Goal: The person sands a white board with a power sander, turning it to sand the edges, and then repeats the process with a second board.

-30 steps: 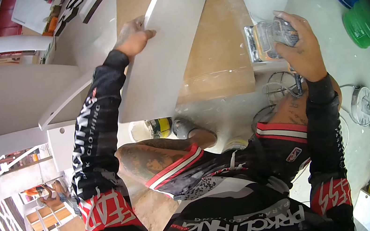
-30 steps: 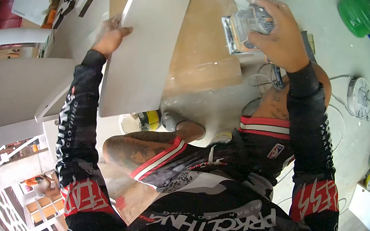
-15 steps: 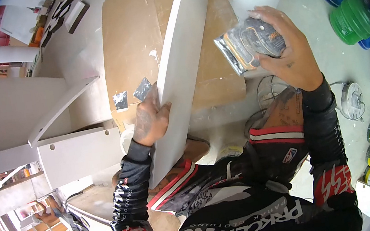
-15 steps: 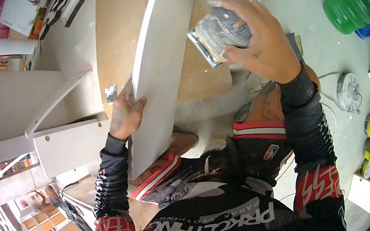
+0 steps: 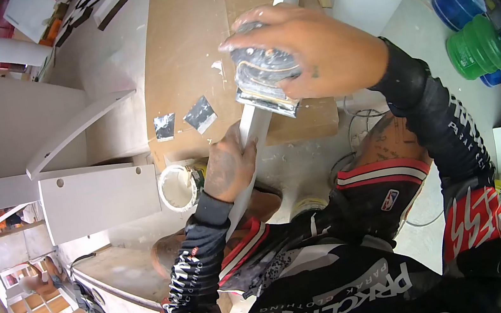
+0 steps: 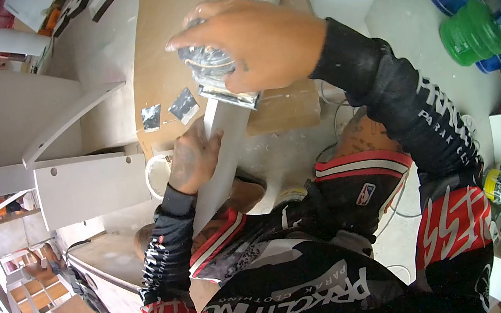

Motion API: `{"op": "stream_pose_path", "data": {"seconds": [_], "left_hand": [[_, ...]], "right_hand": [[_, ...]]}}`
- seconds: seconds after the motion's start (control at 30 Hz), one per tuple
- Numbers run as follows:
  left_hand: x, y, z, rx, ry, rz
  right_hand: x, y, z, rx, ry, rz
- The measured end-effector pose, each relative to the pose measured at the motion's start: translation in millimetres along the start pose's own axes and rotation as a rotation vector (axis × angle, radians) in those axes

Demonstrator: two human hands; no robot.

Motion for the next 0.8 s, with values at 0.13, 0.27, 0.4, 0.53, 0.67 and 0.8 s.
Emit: {"op": "stream_pose_path", "data": {"seconds": [0.13, 0.27, 0.4, 0.53, 0.67, 0.8], "left_hand": [[-0.6, -3.7, 7.8, 0.033, 0.004, -0.016], [-6.7, -6.2, 5.7, 0.043, -0.047, -0.026], [-7.7, -4.2, 3.0, 0.064, -0.072, -0.004], [-5.0, 1.5, 4.3, 0.064, -0.036, -0.026], [-7.4, 3.0, 2.8, 0.021, -0.002, -0.002], [0.9, 5.6, 3.0, 0.042, -0.064, -0.016]], "right_hand": [[6.0, -11.0, -17.2, -0.070, -0.016, 0.094], [36.4, 6.4, -32.0, -0.139, -0.193, 0.123], [83.7, 52.9, -45.9, -0.206, -0.360, 0.298], [150.9, 110.8, -59.1, -0.082, -0.112, 0.526], [190.4, 143.8, -61.7, 0.040, -0.432, 0.354], [177.9, 108.2, -53.3, 0.020, -0.503, 0.230]]}}
Point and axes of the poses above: each hand's wrist, its own z-axis away from the middle knuckle, its own y-axis out of the back of the hand, x = y × z, the point moved 6 cm from there along -z, towards the middle knuckle, and after that the axes turned 12 degrees about -z, right-handed, at the moved point
